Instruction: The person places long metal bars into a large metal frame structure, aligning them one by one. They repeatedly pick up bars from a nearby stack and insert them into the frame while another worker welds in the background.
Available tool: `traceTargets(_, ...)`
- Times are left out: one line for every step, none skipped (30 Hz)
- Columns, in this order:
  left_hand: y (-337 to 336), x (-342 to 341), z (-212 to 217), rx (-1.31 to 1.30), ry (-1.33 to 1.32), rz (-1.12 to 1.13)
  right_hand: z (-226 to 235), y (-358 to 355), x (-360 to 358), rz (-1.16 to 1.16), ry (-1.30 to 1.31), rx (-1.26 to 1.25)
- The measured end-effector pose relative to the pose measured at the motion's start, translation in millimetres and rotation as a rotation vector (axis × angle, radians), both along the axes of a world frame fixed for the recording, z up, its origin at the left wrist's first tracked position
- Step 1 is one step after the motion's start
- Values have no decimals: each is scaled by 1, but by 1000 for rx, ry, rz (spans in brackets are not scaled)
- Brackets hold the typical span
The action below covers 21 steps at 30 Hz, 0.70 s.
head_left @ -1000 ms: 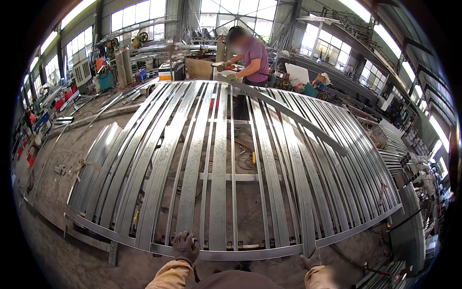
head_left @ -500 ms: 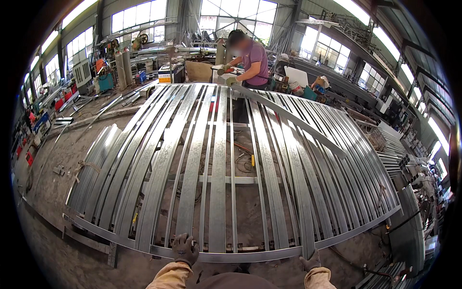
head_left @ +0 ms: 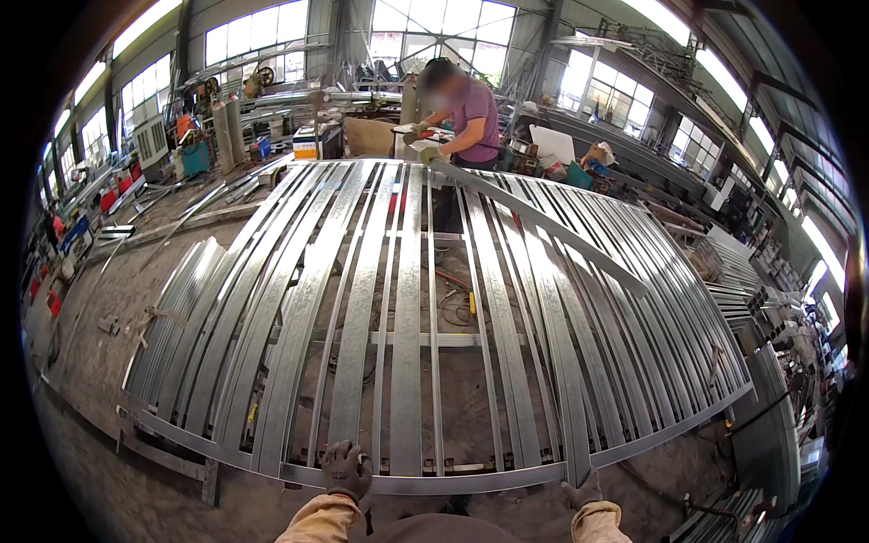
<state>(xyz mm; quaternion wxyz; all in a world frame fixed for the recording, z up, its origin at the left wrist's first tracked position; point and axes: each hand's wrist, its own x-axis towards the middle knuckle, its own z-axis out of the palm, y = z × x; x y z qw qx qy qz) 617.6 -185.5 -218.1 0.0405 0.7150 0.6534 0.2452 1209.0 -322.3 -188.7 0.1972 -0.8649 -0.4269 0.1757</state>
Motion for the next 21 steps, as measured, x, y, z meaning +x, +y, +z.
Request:
traceTargets(1,1,-1,-5,-9,-4,-2,0,1,1,-11,12)
traceTargets(1,0,-1,-9,-16,-4,-3,0,1,6,-20,25)
traceTargets(1,0,-2,-14,-24,-5,-3,0,0,2,-23,22)
traceTargets(1,-1,-2,-19,-25,-3,-4,0,-1,-3,-27,20)
traceTargets(1,-1,-1,-25,-26,-1,-4,0,-1,-8,-30,17)
traceTargets(0,-1,-1,-32,-27,1,-3,0,0,4,-23,-4)
traceTargets(1,-2,-2,-30,-23,-1,-1,1,1,16,-17,-25)
traceTargets(1,-2,-2,-28,-19,-3,-1,1,2,28,-10,-46)
traceTargets(1,-2,-3,-26,-14,-5,0,1,2,28,-6,-51)
traceTargets(1,-2,-4,-28,-15,-7,0,1,2,28,-2,-56)
traceTargets(1,-2,-3,-29,-16,-8,0,1,3,28,1,-60)
traceTargets(1,-2,-3,-30,-18,-10,0,1,3,27,-1,-56)
traceTargets(1,-2,-4,-26,-15,-11,0,1,2,25,-4,-51)
traceTargets(2,-1,-4,-21,-12,-11,1,1,2,24,-6,-47)
traceTargets(2,-1,-5,-16,-10,-11,1,1,2,25,-11,-44)
traceTargets(3,-1,-5,-14,-10,-16,1,1,3,26,-16,-41)
traceTargets(2,-2,-4,-13,-8,-21,4,2,0,27,-19,-40)
traceTargets(2,-3,-4,-13,-7,-25,7,2,-2,21,14,-44)
traceTargets(2,-3,-3,-13,0,-22,11,3,-3,14,47,-48)
traceTargets(1,-3,-2,-14,7,-20,18,4,-7,7,79,-51)
traceTargets(1,-3,-1,-14,14,-17,19,5,-9,-2,63,-70)
